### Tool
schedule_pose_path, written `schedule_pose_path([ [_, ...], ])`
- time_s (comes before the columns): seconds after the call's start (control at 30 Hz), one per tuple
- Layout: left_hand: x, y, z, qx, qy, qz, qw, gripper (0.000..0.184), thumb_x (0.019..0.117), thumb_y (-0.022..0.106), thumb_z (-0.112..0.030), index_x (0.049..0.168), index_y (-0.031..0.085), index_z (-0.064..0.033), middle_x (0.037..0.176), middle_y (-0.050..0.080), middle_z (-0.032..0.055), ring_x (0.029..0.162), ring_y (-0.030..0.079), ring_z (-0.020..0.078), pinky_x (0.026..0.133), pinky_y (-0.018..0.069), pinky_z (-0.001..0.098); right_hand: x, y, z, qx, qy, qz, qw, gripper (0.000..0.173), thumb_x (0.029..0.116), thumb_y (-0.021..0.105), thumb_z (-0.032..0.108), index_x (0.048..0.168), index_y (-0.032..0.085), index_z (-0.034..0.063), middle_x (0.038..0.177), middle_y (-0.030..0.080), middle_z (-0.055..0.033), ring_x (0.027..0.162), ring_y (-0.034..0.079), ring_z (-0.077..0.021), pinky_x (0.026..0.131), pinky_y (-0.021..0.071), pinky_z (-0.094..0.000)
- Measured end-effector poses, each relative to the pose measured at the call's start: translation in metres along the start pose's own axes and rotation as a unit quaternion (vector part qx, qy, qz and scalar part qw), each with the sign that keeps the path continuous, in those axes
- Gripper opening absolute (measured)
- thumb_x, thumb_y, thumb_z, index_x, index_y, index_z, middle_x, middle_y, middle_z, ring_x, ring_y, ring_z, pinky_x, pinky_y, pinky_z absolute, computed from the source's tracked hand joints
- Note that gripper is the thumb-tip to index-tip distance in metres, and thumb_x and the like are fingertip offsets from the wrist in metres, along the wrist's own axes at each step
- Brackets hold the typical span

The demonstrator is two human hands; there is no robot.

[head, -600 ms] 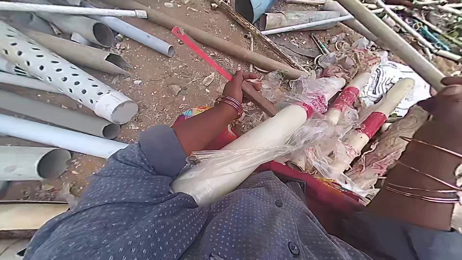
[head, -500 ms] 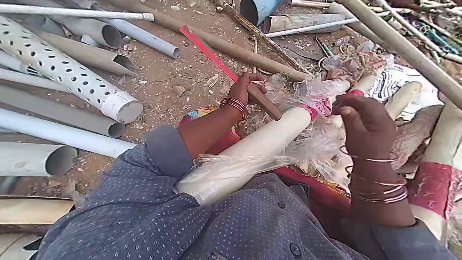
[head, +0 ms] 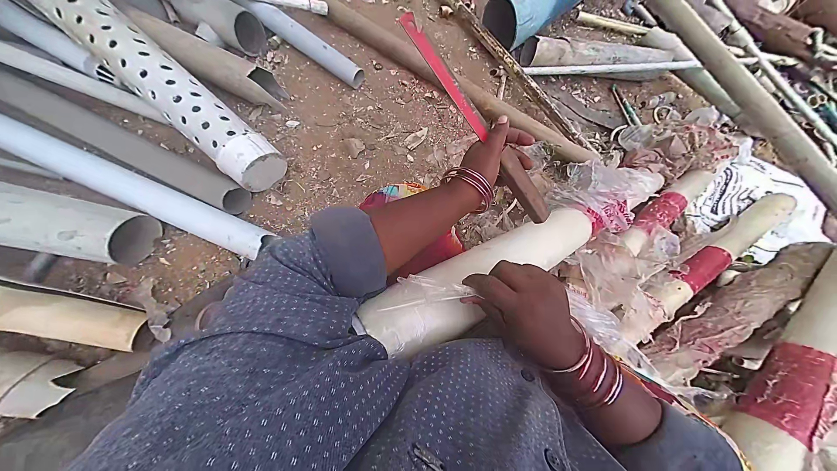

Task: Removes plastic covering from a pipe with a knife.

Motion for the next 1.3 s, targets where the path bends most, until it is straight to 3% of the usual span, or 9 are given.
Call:
schedule_pose_path([
  [0.23, -0.006, -0.024, -0.036, -0.105, 0.065, -0.033, 0.992, 0.066, 0.1123, 0.004, -0.041, 0.12, 0.059, -0.005, 0.079, 0.067, 0.0038, 0.072, 0.067, 0.0147, 0.073, 0.0574, 0.033, 0.029, 0.01, -0.016, -0.036, 0.0, 0.028, 0.999, 0.031, 0.0981, 0.059, 0.031, 0.083, 0.074, 0.0078, 0.068, 0.06, -0.0116, 0.053, 0.06, -0.0283, 0.043, 0.0406, -0.0395],
  [0.37, -0.025, -0.082, -0.055, -0.185, 0.158, -0.111, 0.964, 0.063, 0.1121, 0.003, -0.041, 0.11, 0.059, -0.0109, 0.075, 0.068, -0.0004, 0.071, 0.07, 0.0144, 0.072, 0.0599, 0.0349, 0.041, 0.02, -0.026, -0.035, 0.014, 0.063, 0.997, 0.029, 0.0966, 0.062, 0.03, 0.086, 0.074, 0.0056, 0.07, 0.06, -0.0131, 0.053, 0.06, -0.0308, 0.043, 0.0403, -0.0422],
  [0.53, -0.079, -0.164, -0.032, -0.183, 0.222, -0.249, 0.925, 0.062, 0.1122, 0.001, -0.036, 0.106, 0.058, -0.012, 0.069, 0.067, -0.0043, 0.069, 0.071, 0.013, 0.074, 0.0612, 0.0351, 0.046, 0.036, -0.033, -0.007, 0.074, 0.117, 0.99, 0.022, 0.0953, 0.068, 0.025, 0.095, 0.075, 0.0042, 0.08, 0.066, -0.0168, 0.064, 0.066, -0.0364, 0.048, 0.0468, -0.0498],
  [0.7, -0.126, -0.22, -0.009, -0.19, 0.218, -0.353, 0.89, 0.062, 0.1121, 0.002, -0.04, 0.106, 0.057, -0.0134, 0.073, 0.07, -0.0028, 0.069, 0.072, 0.0138, 0.07, 0.0622, 0.0335, 0.041, 0.05, -0.037, 0.04, 0.156, 0.183, 0.97, 0.028, 0.0971, 0.069, 0.028, 0.107, 0.075, 0.0026, 0.098, 0.071, -0.0193, 0.081, 0.07, -0.0387, 0.063, 0.0525, -0.0572],
  [0.83, -0.142, -0.224, -0.016, -0.227, 0.228, -0.373, 0.871, 0.063, 0.1119, 0.003, -0.043, 0.102, 0.058, -0.0145, 0.072, 0.069, -0.0016, 0.069, 0.071, 0.0147, 0.069, 0.0617, 0.0339, 0.038, 0.051, -0.04, 0.131, 0.295, 0.262, 0.91, 0.029, 0.0976, 0.072, 0.029, 0.112, 0.073, 0.0037, 0.103, 0.071, -0.0174, 0.094, 0.068, -0.0338, 0.081, 0.0511, -0.0593],
  [0.93, -0.142, -0.205, -0.029, -0.225, 0.235, -0.33, 0.886, 0.063, 0.1121, 0.003, -0.042, 0.1, 0.058, -0.0145, 0.071, 0.069, -0.0026, 0.07, 0.072, 0.0142, 0.071, 0.0625, 0.035, 0.034, 0.039, -0.045, 0.263, 0.364, 0.264, 0.853, 0.025, 0.0941, 0.075, 0.018, 0.114, 0.069, 0.0048, 0.095, 0.067, -0.0071, 0.083, 0.06, -0.0138, 0.078, 0.0506, -0.0371],
  [1.03, -0.135, -0.175, -0.04, -0.176, 0.239, -0.244, 0.923, 0.064, 0.1113, -0.001, -0.038, 0.097, 0.057, -0.015, 0.068, 0.068, -0.005, 0.069, 0.072, 0.0124, 0.075, 0.0624, 0.035, 0.027, 0.007, -0.053, 0.379, 0.381, 0.171, 0.826, 0.026, 0.0946, 0.064, 0.006, 0.121, 0.064, 0.0055, 0.097, 0.065, 0.0024, 0.086, 0.061, -0.001, 0.081, 0.0523, -0.0204],
  [1.17, -0.122, -0.122, -0.052, -0.098, 0.258, -0.079, 0.958, 0.064, 0.1104, -0.002, -0.031, 0.094, 0.057, -0.0151, 0.066, 0.069, -0.0049, 0.068, 0.073, 0.0131, 0.076, 0.0639, 0.0366, 0.019, -0.039, -0.064, 0.305, 0.379, 0.028, 0.874, 0.033, 0.0986, 0.06, 0.022, 0.127, 0.061, 0.0064, 0.116, 0.066, 0.0011, 0.103, 0.063, -0.0027, 0.092, 0.0522, -0.0238],
  [1.3, -0.11, -0.058, -0.064, -0.046, 0.299, 0.133, 0.944, 0.059, 0.1102, 0.005, -0.026, 0.092, 0.06, -0.0123, 0.068, 0.069, -0.0036, 0.068, 0.073, 0.0128, 0.075, 0.0646, 0.0374, 0.02, -0.057, -0.048, 0.221, 0.272, 0.009, 0.937, 0.051, 0.099, 0.059, 0.043, 0.133, 0.06, 0.0048, 0.132, 0.063, -0.0059, 0.121, 0.06, -0.0089, 0.099, 0.0507, -0.0278],
])
Point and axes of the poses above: each hand's wrist, its own x-axis towards the middle knuckle, its own y-axis out of the palm, z = x × y, the point moved 4 cm from there along x, towards the middle knuckle
